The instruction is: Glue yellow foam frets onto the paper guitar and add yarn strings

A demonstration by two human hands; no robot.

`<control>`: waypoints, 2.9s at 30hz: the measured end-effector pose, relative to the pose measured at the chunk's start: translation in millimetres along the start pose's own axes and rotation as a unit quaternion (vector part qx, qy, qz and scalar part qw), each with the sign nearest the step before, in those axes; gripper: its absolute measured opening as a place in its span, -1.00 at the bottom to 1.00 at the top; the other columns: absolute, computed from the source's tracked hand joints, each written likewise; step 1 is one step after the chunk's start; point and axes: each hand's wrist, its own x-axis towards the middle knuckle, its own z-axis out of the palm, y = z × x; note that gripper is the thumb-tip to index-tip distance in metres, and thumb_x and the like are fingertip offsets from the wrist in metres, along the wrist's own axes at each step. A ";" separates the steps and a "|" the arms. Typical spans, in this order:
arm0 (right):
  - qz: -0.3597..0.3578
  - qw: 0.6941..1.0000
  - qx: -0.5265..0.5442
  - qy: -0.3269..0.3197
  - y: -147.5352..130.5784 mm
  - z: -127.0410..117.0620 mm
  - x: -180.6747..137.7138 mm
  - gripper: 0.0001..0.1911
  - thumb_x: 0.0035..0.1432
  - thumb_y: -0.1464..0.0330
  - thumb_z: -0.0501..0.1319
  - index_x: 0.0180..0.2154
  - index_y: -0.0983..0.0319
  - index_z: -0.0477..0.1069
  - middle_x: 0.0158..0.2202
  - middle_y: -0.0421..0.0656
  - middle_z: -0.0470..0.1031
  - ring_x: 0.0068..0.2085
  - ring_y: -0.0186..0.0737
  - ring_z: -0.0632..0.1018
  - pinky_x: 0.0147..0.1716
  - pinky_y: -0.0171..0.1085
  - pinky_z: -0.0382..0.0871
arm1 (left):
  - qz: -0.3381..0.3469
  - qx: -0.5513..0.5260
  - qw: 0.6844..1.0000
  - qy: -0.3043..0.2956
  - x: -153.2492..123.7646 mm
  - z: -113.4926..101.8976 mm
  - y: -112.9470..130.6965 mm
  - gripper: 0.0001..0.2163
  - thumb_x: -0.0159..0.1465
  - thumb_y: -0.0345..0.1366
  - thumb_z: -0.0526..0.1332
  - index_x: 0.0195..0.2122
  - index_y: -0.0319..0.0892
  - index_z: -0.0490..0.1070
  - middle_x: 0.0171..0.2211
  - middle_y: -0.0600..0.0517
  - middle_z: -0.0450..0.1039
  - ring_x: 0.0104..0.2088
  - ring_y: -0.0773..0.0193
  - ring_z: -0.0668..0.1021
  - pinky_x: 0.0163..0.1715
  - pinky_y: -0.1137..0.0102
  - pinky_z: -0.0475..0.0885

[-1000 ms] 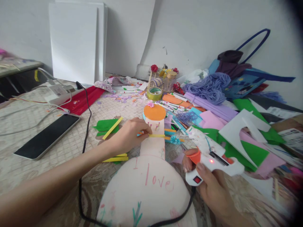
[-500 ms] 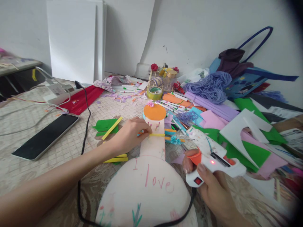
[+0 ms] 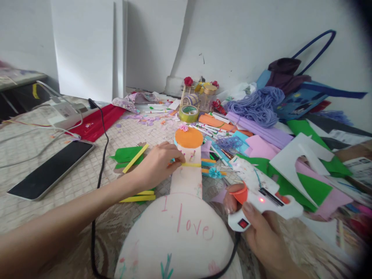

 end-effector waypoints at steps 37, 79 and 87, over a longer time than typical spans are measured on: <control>0.010 1.000 0.028 0.001 1.3 -0.2 -1.4 -0.71 0.19 0.13 0.15 -0.45 0.18 0.39 -0.47 -0.15 0.41 -0.41 -0.14 0.45 -0.41 -0.23 0.36 | 0.004 -0.026 1.000 -0.001 1.2 7.2 -4.2 -0.87 0.25 -0.44 0.16 -0.33 -0.19 0.51 -0.32 -0.02 0.54 -0.24 0.20 0.51 -0.15 0.29 0.40; 0.035 0.999 0.015 0.017 4.8 -4.2 -1.4 -0.63 0.15 0.07 0.18 -0.52 0.20 0.40 -0.51 -0.14 0.43 -0.44 -0.15 0.44 -0.47 -0.25 0.36 | 0.012 -0.017 1.000 0.002 1.0 12.0 -7.0 -0.84 0.21 -0.55 0.17 -0.36 -0.21 0.52 -0.33 -0.01 0.53 -0.24 0.19 0.48 -0.17 0.30 0.38; 0.030 0.998 0.034 0.038 7.6 -3.0 -8.0 -0.67 0.17 0.13 0.23 -0.16 0.23 0.50 -0.35 -0.11 0.54 -0.41 -0.19 0.50 -0.47 -0.30 0.43 | 0.021 -0.018 1.000 0.010 0.6 12.9 -8.9 -0.85 0.21 -0.53 0.17 -0.36 -0.23 0.53 -0.33 -0.02 0.53 -0.23 0.18 0.49 -0.16 0.30 0.39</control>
